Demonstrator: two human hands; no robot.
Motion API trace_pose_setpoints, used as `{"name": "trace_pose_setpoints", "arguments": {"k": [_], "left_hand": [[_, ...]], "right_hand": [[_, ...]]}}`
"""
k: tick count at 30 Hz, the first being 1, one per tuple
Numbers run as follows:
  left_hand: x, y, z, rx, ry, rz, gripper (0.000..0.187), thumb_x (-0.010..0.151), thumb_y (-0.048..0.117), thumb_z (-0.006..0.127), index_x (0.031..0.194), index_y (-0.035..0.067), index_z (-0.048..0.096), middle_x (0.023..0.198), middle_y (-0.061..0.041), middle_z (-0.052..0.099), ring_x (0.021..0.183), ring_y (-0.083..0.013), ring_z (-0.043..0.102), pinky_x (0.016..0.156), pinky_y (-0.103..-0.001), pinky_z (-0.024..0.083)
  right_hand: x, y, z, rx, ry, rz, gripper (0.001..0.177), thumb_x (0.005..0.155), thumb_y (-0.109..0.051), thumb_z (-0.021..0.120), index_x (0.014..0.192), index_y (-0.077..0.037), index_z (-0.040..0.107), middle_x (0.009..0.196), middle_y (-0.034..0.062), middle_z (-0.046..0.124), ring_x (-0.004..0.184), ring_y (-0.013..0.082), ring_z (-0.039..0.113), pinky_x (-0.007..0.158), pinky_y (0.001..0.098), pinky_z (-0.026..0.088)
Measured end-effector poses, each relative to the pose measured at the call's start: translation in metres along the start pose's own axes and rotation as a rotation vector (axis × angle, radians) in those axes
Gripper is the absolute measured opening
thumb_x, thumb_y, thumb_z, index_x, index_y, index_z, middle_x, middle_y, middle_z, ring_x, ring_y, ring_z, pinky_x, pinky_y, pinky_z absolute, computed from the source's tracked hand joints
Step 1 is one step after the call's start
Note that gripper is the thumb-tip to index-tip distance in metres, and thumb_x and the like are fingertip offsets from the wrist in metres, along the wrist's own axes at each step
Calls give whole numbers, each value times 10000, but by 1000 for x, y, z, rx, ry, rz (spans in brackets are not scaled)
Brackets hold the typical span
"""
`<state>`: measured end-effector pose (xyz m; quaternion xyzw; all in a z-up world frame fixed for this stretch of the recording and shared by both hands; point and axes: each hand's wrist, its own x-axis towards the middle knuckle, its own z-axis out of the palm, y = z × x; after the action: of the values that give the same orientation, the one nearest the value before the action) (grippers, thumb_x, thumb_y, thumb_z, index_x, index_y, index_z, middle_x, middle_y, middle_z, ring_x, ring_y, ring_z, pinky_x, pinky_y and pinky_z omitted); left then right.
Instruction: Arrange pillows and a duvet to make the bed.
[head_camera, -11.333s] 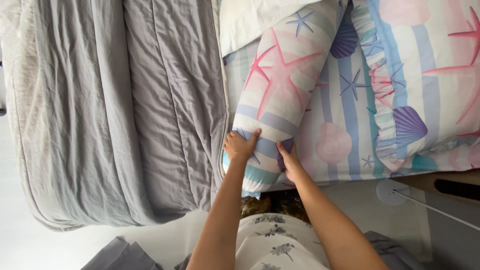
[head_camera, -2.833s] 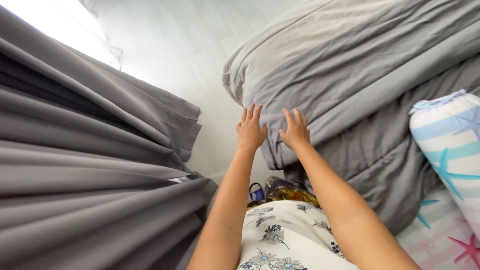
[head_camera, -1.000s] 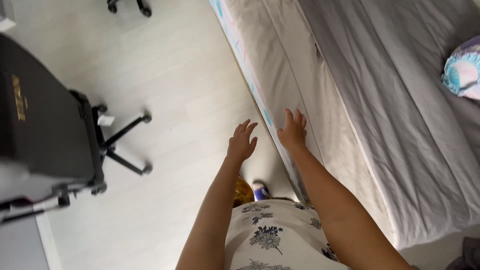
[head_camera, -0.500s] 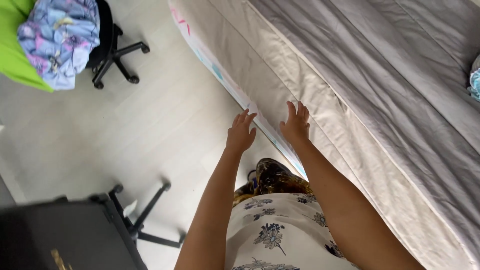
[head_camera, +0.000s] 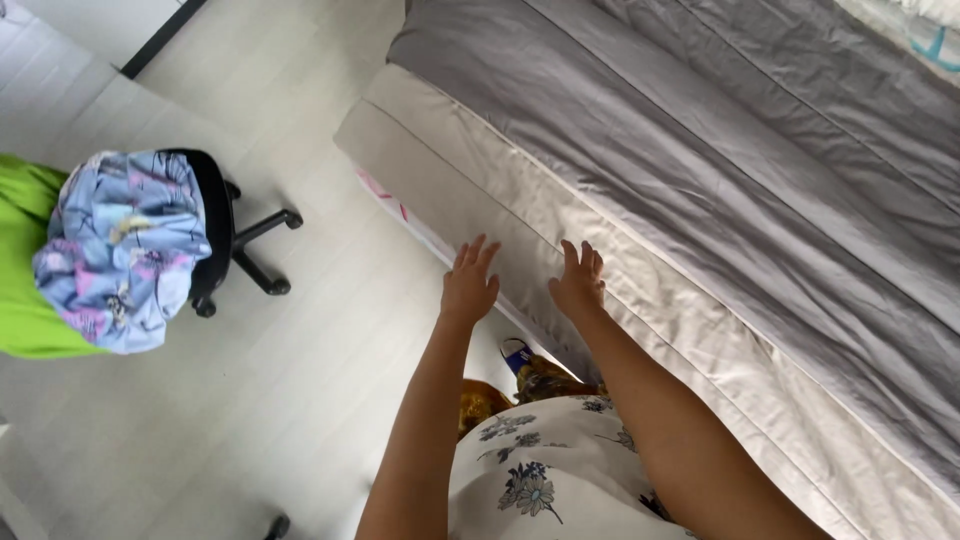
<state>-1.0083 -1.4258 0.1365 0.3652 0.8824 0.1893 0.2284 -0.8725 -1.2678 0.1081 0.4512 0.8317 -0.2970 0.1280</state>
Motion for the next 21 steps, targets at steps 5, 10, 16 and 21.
{"name": "trace_pose_setpoints", "arguments": {"k": [5,10,16,21], "left_hand": [[75,-54,-52,-38,-3,9,651,924,165,640,1525,278,418,1674,-16,269,1547,-318,247,1104,-559,408],[151,-135,-89,21,-64,97,662,919,171,653,1528,268,413,1676,-33,265,1536,-332,245,1115,-576,394],[229,-203,-165,136,-158,261,634,942,200,653,1523,289,415,1674,-13,260,1536,-319,252,1115,-573,402],[301,-244,-193,228,-318,301,650,938,205,652,1525,296,388,1680,6,214,1547,-295,226,1096,-559,421]], "right_hand": [[62,-82,3,-8,30,-3,834,881,-210,715,1580,-278,264,1677,116,125,1551,342,119,1134,600,376],[124,-155,14,20,103,99,829,894,-229,727,1582,-270,267,1675,113,143,1541,348,145,1134,601,377],[172,-245,44,148,125,320,843,883,-245,730,1581,-286,261,1665,122,162,1541,347,170,1111,565,433],[216,-301,77,214,171,345,821,898,-233,729,1582,-277,277,1665,130,175,1531,353,184,1134,555,406]]}}
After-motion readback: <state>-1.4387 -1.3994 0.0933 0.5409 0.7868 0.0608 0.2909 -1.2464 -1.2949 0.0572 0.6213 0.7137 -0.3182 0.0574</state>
